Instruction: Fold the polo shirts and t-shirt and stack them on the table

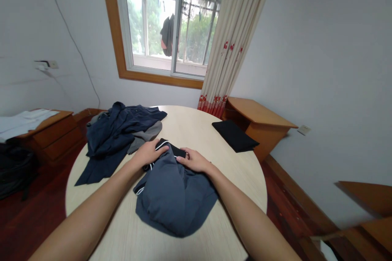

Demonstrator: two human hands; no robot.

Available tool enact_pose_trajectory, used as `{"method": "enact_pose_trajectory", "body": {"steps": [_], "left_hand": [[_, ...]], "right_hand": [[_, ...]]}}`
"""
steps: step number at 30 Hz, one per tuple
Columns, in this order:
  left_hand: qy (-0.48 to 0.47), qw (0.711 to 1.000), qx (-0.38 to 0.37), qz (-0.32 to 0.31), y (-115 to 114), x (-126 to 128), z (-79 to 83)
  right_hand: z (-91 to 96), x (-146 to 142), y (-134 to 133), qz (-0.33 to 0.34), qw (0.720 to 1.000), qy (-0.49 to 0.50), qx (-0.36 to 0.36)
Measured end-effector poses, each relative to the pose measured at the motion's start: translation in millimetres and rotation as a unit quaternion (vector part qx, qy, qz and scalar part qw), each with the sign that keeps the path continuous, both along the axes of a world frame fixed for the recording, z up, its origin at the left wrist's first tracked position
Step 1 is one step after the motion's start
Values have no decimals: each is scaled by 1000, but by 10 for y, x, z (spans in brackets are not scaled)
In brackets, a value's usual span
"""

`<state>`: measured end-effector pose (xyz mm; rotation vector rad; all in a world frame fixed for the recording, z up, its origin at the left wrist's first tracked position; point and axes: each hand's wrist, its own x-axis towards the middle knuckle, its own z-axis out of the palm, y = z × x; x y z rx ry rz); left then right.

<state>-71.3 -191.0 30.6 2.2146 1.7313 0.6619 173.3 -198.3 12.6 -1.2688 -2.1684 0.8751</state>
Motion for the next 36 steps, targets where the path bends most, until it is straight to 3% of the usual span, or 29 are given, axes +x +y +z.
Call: {"method": "enact_pose_trajectory", "body": {"steps": [5, 12, 17, 22, 25, 30, 36], "left_hand": [[-83, 992, 57, -74, -74, 83, 39], [-131, 976, 157, -76, -23, 10, 78], [-94, 971, 199, -87, 12, -32, 86], [-102, 966, 228, -66, 49, -61, 48], [-117, 973, 197, -24, 32, -28, -14], [-83, 994, 52, 57, -10, 77, -151], [-32, 999, -12, -20, 21, 161, -240]], "right_hand": [[-47, 31, 63, 35, 998, 34, -37], [160, 316, 124, -112, 980, 24, 162], [296, 395, 83, -116, 962, 58, 240], [311, 372, 70, -136, 949, 81, 274], [294, 366, 85, -140, 944, 94, 284], [275, 380, 111, -171, 932, 131, 293], [223, 359, 137, -175, 934, 211, 231]]}}
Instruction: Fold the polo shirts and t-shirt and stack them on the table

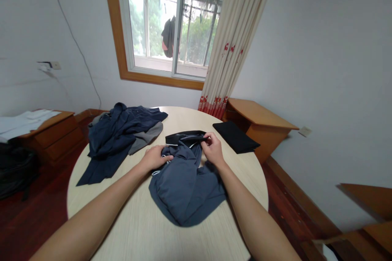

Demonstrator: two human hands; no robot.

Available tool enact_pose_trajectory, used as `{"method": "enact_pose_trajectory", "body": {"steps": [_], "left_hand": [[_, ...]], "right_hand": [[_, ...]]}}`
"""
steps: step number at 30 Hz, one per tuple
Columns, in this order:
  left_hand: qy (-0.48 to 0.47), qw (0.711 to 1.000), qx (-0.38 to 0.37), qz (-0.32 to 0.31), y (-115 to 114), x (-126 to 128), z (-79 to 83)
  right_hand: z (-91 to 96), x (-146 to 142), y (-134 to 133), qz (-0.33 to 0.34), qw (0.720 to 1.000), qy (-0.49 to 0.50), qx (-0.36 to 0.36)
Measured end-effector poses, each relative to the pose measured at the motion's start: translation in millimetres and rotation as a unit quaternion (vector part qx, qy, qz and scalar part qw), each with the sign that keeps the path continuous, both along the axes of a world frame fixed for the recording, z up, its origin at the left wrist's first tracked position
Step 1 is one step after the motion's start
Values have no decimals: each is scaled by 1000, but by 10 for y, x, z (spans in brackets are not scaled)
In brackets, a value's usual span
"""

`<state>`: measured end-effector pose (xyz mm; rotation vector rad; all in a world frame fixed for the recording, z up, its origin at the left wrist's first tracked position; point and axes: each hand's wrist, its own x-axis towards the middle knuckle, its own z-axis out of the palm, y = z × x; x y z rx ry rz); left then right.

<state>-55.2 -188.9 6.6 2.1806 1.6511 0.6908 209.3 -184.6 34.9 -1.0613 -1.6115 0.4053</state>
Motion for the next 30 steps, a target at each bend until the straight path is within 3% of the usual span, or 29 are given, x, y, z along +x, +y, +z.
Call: {"method": "enact_pose_trajectory", "body": {"steps": [5, 11, 14, 19, 26, 30], "left_hand": [[-56, 998, -2, -15, 16, -34, 31], [-197, 963, 152, 102, 84, -327, 241], [-237, 946, 180, 128, 67, -412, 347], [-277, 933, 180, 141, 21, -381, 371], [-301, 919, 203, 155, 143, -392, 265], [-311, 917, 190, 163, 195, -437, 207]], "right_hand": [[12, 83, 44, 1, 999, 50, -15], [76, 397, 148, -112, 986, 109, 49], [63, 460, 179, -131, 983, 113, 67], [-9, 444, 221, -111, 988, 79, 68], [-124, 432, 265, -87, 996, -7, -11], [-153, 386, 217, -9, 994, -104, -36]]}}
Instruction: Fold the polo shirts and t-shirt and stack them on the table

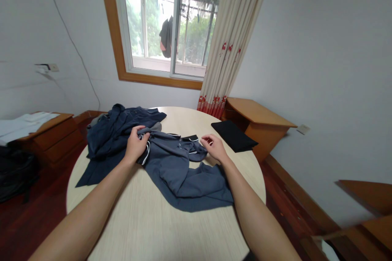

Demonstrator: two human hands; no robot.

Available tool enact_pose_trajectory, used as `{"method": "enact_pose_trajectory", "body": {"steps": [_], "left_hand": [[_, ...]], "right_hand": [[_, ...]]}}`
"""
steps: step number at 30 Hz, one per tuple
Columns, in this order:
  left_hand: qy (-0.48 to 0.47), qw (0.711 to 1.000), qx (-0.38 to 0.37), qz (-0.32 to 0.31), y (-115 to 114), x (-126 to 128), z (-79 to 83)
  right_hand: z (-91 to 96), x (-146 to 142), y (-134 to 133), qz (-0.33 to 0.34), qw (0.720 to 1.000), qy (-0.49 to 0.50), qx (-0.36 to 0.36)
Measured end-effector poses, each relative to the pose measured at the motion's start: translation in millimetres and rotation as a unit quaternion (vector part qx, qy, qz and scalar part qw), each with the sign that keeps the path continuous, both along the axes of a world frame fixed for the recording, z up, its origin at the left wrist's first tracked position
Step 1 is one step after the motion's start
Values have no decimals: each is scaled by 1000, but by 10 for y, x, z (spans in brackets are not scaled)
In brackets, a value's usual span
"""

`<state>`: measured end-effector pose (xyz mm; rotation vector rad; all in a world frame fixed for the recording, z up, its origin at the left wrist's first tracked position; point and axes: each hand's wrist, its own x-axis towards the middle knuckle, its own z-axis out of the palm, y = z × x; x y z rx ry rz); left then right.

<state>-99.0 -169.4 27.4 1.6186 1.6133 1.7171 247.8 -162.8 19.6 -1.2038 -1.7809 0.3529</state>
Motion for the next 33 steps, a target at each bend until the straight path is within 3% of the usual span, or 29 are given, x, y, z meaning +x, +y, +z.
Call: {"method": "enact_pose_trajectory", "body": {"steps": [3, 5, 11, 15, 19, 22, 25, 28, 30, 33], "left_hand": [[21, 1000, 2, -2, 2, -14, -25], [36, 999, 11, 2, -7, -13, -26], [59, 998, 18, 3, -44, 5, 16], [57, 998, 11, -5, -53, 13, 22], [67, 998, 16, -7, -37, -15, 10], [71, 997, 22, 7, 2, -121, 14], [66, 996, 39, 52, 49, -294, 41], [95, 988, 64, 101, 45, -402, 91], [143, 978, 85, 125, -8, -364, 132], [211, 967, 104, 99, -136, -138, 171]], "right_hand": [[-33, -40, -34, 73, 993, -78, -45], [-61, -60, -40, 83, 986, -123, -72], [-101, -71, -24, 48, 960, -208, -182], [-84, -95, -35, 19, 947, -254, -198], [-39, -74, -41, 11, 943, -274, -187], [15, 52, -10, -13, 959, -247, -137], [46, 260, 59, -90, 982, -157, -47], [12, 444, 138, -201, 979, -40, 19], [-31, 499, 172, -243, 969, 4, 31], [-62, 448, 173, -228, 973, 3, 26]]}}
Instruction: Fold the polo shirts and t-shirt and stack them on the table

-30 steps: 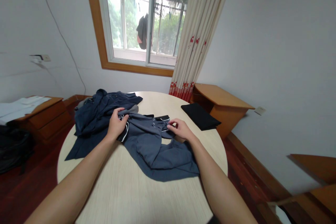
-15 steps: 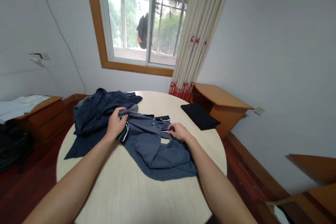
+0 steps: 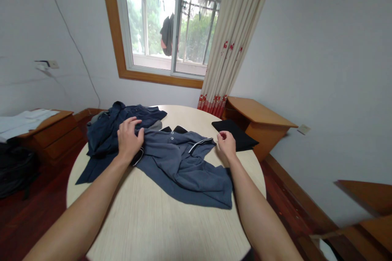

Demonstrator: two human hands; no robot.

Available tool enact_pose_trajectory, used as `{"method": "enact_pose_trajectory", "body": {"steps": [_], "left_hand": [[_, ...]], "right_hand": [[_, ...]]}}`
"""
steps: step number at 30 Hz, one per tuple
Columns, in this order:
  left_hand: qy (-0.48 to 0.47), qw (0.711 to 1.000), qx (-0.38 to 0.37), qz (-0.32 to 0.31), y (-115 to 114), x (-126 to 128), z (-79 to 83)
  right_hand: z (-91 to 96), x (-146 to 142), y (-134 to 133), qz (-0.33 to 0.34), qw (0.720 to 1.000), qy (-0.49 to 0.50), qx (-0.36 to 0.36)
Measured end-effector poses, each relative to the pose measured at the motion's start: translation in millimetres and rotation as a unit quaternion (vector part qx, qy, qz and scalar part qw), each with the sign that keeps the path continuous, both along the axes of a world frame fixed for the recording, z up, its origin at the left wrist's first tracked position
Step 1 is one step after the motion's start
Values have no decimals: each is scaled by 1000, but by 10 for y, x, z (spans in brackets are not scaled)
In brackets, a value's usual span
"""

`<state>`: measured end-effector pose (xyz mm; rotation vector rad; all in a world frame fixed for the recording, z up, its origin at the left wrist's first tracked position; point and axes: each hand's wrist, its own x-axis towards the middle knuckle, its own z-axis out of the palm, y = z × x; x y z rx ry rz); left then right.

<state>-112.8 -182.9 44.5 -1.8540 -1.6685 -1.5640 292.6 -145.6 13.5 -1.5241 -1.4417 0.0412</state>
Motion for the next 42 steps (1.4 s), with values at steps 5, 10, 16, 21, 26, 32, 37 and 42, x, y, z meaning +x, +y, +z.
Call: {"method": "enact_pose_trajectory", "body": {"steps": [5, 10, 16, 21, 26, 32, 37, 42], "left_hand": [[75, 982, -77, -154, -107, 441, -117], [161, 927, -172, -291, -30, 564, -352], [263, 832, -361, -328, -1, 452, -459], [271, 800, -407, -347, -27, 334, -447], [244, 835, -370, -326, -58, 405, -407], [239, 863, -260, -361, -152, 587, -254], [257, 857, -255, -367, -375, 738, -88], [225, 834, -252, -435, -539, 873, -26]], "right_hand": [[17, -291, -94, 172, 982, -64, -35], [-91, -469, -147, 318, 935, -98, -121], [-118, -497, -121, 307, 927, -103, -191], [70, -362, -132, 225, 965, -70, -117], [205, -12, -102, -10, 998, 63, 25], [141, 101, -46, -71, 996, 28, 40], [38, -199, -61, 134, 988, -77, 16], [-152, -522, -68, 278, 940, -184, -76]]}}
